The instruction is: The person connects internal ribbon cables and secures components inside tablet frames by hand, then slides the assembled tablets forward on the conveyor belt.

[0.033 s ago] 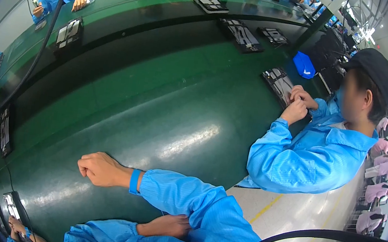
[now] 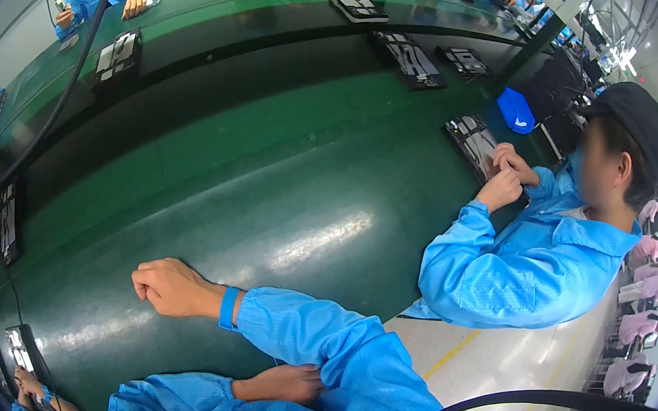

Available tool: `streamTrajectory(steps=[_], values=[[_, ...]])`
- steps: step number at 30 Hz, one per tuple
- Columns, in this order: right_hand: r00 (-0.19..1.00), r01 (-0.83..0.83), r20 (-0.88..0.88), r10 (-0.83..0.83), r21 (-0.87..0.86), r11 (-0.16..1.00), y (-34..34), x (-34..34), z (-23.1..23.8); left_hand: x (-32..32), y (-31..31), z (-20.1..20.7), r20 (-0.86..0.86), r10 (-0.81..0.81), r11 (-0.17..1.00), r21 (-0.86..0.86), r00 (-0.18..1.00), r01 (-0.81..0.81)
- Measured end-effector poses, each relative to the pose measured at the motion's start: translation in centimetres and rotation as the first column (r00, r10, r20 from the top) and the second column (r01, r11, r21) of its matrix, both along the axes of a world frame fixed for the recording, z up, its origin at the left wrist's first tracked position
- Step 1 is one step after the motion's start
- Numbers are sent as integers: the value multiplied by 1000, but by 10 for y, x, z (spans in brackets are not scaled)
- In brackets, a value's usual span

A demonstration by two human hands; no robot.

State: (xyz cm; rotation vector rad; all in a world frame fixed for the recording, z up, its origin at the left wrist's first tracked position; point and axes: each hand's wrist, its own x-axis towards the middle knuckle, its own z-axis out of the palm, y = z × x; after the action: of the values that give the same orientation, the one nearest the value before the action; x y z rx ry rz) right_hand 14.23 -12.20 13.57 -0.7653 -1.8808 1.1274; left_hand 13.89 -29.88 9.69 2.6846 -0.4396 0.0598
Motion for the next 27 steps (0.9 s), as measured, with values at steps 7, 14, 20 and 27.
streamTrajectory(steps=[7,14,20,27], values=[[1000,-7,26,6,8,1000,1,0,-3,0,0,-2,-20,6,1000,-18,1000,-6],[1000,-3,16,3,10,1000,0,-1,-7,-1,0,-3,-30,5,999,-37,1000,-6],[1000,-5,20,4,6,1000,0,-1,-4,-2,-1,-4,-44,12,997,-70,999,-15],[1000,-6,17,6,5,1000,0,1,-5,0,-3,-9,-10,11,1000,-12,1000,-12]])
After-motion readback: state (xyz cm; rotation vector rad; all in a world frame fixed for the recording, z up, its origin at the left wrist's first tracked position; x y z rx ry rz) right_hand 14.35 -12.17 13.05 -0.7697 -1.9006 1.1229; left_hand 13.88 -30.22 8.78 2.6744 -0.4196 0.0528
